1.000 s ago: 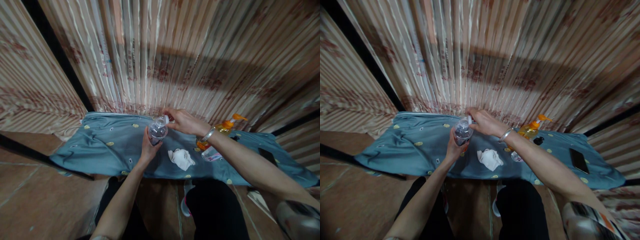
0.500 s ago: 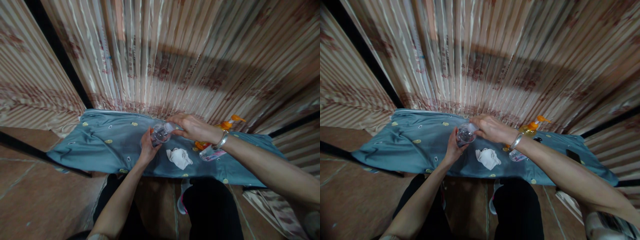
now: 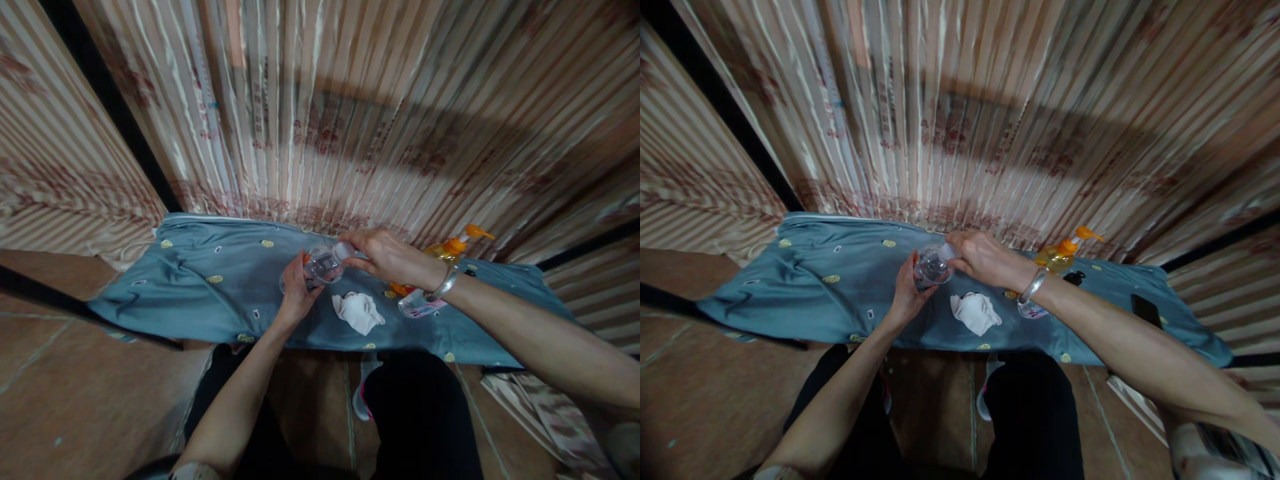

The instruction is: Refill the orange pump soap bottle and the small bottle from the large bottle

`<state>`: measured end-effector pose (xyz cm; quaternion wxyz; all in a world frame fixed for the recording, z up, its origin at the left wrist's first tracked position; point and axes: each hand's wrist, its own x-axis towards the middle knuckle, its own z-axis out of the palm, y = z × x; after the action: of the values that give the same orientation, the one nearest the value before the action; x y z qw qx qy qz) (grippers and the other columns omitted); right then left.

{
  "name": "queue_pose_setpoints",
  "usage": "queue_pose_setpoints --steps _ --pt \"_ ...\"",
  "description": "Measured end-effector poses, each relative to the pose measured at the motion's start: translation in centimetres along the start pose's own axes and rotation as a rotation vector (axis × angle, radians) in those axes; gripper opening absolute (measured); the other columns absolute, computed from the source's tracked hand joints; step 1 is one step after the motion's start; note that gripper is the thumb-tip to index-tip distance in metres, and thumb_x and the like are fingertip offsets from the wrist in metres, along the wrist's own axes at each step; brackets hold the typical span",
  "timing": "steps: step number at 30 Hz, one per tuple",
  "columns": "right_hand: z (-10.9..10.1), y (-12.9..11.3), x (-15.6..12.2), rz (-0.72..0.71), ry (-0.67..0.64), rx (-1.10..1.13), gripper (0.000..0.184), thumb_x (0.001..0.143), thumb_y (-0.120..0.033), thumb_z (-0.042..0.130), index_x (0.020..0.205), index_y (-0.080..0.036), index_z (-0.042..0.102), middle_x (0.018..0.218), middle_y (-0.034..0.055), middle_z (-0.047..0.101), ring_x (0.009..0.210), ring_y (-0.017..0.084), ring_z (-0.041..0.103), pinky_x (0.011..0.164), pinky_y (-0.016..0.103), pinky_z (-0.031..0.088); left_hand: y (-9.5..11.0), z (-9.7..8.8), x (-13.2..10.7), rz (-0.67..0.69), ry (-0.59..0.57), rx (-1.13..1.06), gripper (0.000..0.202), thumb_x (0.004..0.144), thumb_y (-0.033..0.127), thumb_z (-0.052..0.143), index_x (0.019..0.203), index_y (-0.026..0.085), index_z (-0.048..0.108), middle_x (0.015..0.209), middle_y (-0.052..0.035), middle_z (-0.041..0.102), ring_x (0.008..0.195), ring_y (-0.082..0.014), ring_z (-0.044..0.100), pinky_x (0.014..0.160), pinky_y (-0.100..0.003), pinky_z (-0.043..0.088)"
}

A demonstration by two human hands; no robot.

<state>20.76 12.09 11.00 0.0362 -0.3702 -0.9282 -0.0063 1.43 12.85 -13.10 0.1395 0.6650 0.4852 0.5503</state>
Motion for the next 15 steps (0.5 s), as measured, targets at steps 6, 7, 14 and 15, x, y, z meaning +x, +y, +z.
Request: queue_pose_setpoints --steps 6,7,14,15 --pt "-0.4 -1.2 0.4 0.179 -0.108 -0.145 0.037 0.109 -0.045 0.055 0.109 -0.01 0.069 0.082 0.0127 0.077 0.078 0.027 0.073 0.065 0.031 0.038 0.0 0.1 0.0 0.027 0.005 0.031 0.106 0.071 0.02 0.091 0.161 0.024 0.035 0.15 -0.0195 0.06 0.134 -0.0398 0.063 0.117 -0.063 0.046" --pt "-0.5 -1.3 0.4 0.195 -0.109 -0.161 0.041 0.11 -0.047 0.053 0.111 -0.009 0.069 0.081 0.0133 0.077 0.078 0.028 0.074 0.065 0.032 0.037 0.0 0.1 0.0 0.031 0.006 0.033 0.106 0.071 0.021 0.091 0.161 0.025 0.035 0.15 -0.0192 0.06 0.135 -0.0398 0.063 0.117 -0.063 0.046" --pt "-0.4 -0.8 0.2 0.018 -0.053 -0.018 0.047 0.1 -0.03 0.072 0.141 -0.012 0.059 0.122 0.0163 0.079 0.106 0.027 0.076 0.081 0.03 0.049 -0.1 -0.1 0.0 0.049 0.003 0.042 0.105 0.072 0.021 0.091 0.161 0.022 0.035 0.149 -0.021 0.06 0.134 -0.0403 0.063 0.115 -0.062 0.048" --pt "-0.4 -0.8 0.2 0.015 -0.07 -0.022 0.039 0.101 -0.028 0.07 0.136 -0.012 0.063 0.118 0.0155 0.08 0.103 0.026 0.077 0.079 0.03 0.049 -0.1 -0.1 -0.1 0.05 0.002 0.042 0.105 0.072 0.021 0.091 0.161 0.023 0.035 0.149 -0.0207 0.06 0.134 -0.0404 0.063 0.115 -0.063 0.048"
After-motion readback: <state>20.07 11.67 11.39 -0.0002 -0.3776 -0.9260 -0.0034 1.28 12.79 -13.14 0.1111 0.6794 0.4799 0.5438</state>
